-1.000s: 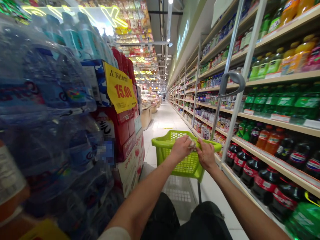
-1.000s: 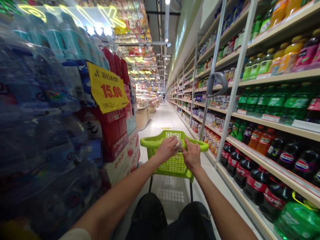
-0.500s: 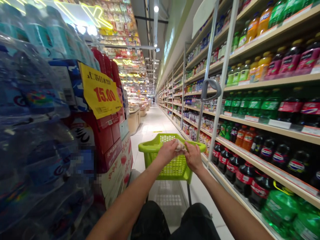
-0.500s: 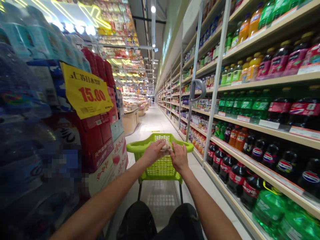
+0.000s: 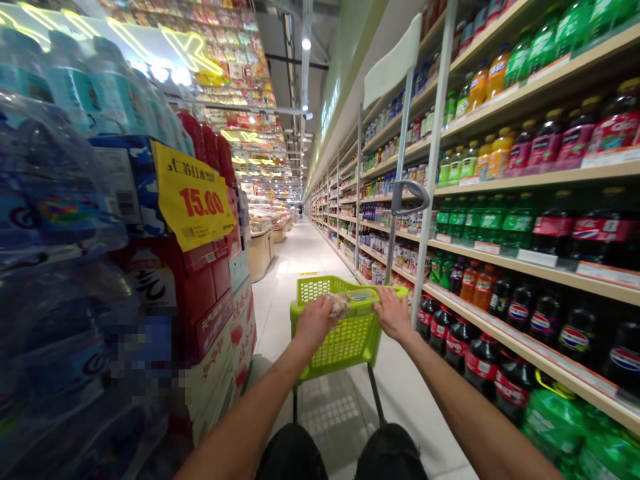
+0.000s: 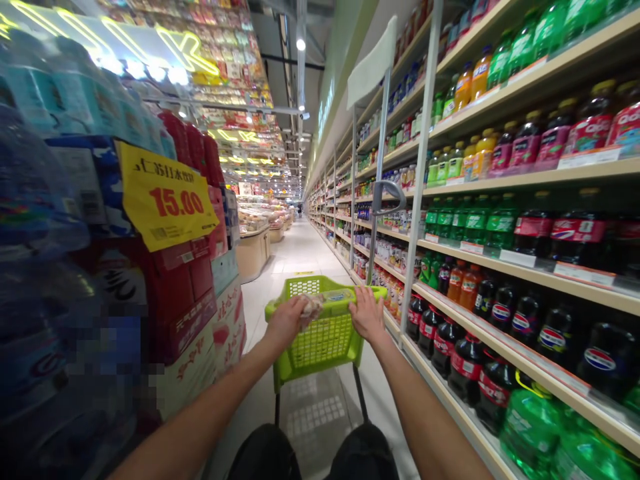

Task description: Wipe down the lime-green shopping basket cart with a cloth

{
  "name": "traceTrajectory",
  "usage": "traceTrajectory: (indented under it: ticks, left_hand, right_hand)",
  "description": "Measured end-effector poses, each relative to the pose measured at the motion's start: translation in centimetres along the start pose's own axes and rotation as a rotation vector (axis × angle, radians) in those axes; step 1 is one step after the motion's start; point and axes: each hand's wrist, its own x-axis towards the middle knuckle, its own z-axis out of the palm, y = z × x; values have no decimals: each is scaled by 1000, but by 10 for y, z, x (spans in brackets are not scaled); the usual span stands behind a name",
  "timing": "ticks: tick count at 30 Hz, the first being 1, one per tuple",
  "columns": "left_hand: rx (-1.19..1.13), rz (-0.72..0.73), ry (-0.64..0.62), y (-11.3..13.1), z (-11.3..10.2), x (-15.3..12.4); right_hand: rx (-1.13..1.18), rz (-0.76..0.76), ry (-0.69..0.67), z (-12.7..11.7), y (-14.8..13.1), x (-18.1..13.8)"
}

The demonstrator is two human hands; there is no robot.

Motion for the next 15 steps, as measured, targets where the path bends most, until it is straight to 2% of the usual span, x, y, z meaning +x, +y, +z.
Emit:
traceTrajectory:
  ticks: [3,6,9,11,15]
  left_hand:
    - [-51,124,-43,17,2,5]
    - [-191,133,-62,6,1,6]
    - [-364,-10,17,-19,6,0]
    - [-449,-45,79,-28,15,-6]
    - [-559,100,144,-16,39,-14]
  right_hand:
    - [70,-67,22,-3,-22,2]
    - [202,-161,-6,-2,-40,-4]
    - [242,-129,-14,-5,-40,-11]
    - [233,-87,15,-10,-39,-15]
    - [248,-139,60,-19,-47,-28]
